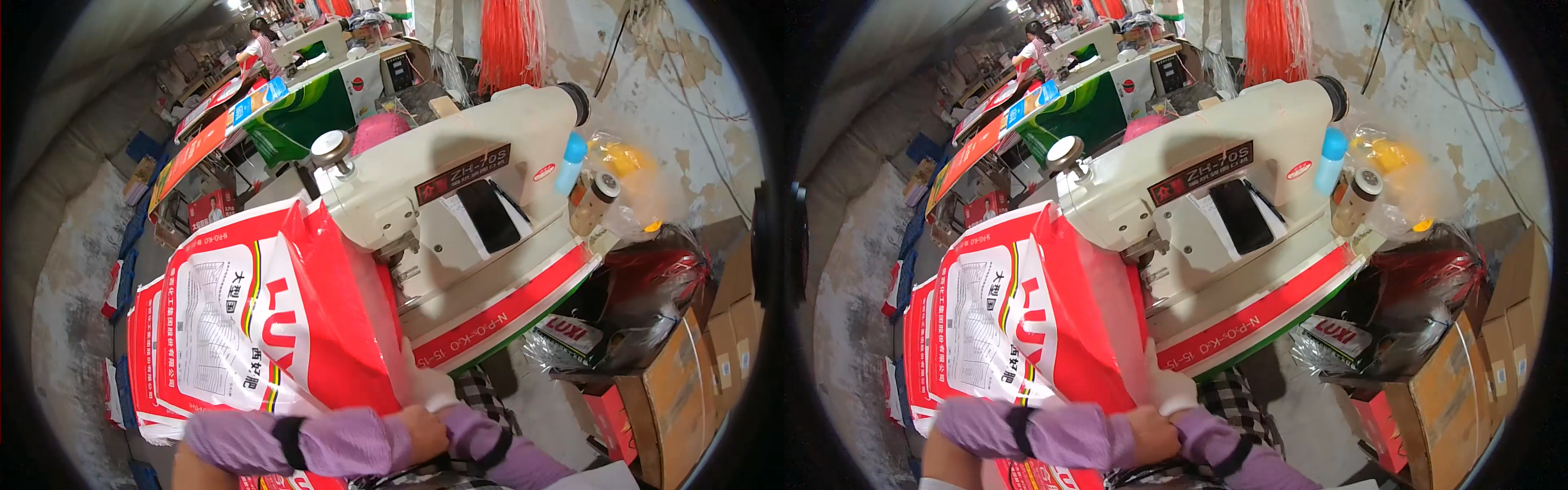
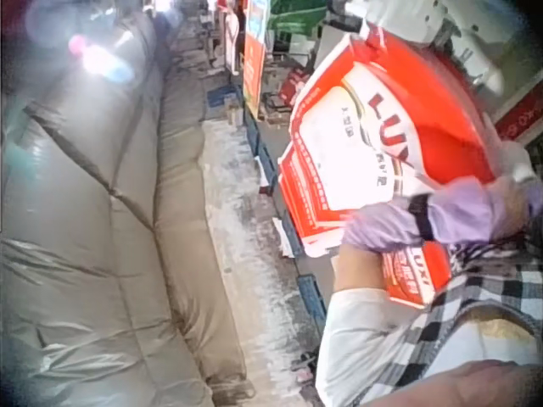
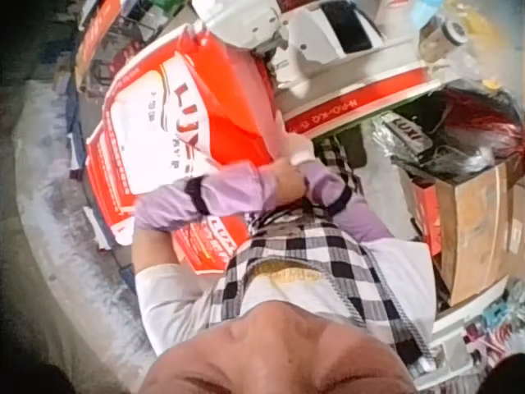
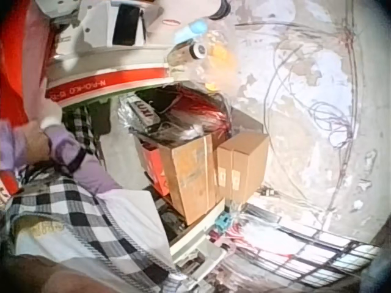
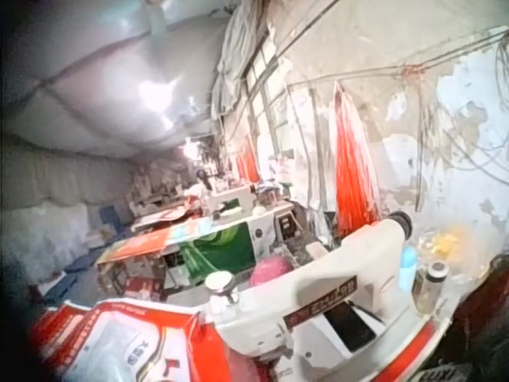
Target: The person picks up a bag from a stack, inserts a plastic liner into it by hand, and feeds the top edge through a sewing machine before placing it onto a separate pile.
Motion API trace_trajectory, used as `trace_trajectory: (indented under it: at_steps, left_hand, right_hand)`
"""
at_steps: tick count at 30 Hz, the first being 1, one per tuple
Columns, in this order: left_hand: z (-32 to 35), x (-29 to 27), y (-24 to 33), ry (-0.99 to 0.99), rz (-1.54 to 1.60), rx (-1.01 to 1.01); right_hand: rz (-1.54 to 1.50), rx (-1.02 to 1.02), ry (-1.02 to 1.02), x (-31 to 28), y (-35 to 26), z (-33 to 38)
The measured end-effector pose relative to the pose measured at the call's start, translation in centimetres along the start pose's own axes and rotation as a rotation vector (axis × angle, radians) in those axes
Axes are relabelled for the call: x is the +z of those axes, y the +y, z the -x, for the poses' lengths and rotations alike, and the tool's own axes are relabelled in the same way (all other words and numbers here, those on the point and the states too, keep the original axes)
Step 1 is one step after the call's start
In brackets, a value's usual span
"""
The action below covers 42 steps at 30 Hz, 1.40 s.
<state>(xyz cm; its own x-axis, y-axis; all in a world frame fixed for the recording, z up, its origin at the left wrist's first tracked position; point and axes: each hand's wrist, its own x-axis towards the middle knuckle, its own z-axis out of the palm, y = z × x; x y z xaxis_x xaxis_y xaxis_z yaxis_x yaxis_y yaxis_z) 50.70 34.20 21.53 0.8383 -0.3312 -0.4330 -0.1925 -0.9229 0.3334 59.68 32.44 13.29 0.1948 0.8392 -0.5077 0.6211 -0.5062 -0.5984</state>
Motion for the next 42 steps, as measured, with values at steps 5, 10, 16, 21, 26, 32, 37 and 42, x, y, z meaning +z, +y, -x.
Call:
trace_trajectory:
  at_steps: [5, 10, 16, 21, 26, 32, 37, 42]
  left_hand:
    - [7.0, -17.1, -7.7, -0.399, -0.281, -0.241]
    - [4.6, -8.8, -1.3, -0.303, -0.115, -0.139]
    - [10.5, -12.5, -4.7, 0.761, 0.086, -0.346]
    - [36.2, -6.9, -26.6, 0.823, -0.132, -1.243]
    - [46.2, -4.2, -32.6, 0.884, -0.388, -1.547]
    - [52.9, -11.9, -5.2, 0.900, -1.680, -0.640]
    - [45.6, 3.3, -2.8, 1.557, 0.075, -1.224]
    - [15.6, 2.1, 1.7, 1.096, 0.622, -0.458]
  right_hand:
    - [0.221, -0.051, 0.222, -2.5, 1.0, -1.2]
    - [0.306, -0.044, 0.357, -3.6, -2.9, -11.9]
    - [0.102, -0.025, 0.360, -4.5, 1.0, -9.9]
    - [0.033, -0.436, 0.522, -2.0, 4.9, -3.7]
    - [0.178, -0.874, 0.509, -3.3, 3.9, 0.0]
    - [-0.886, -0.539, 0.076, -1.6, 2.3, 1.6]
    - [-0.549, -0.709, 0.053, 2.4, 2.5, 3.2]
    - [-0.532, -0.923, 0.017, 4.8, 1.1, 3.3]
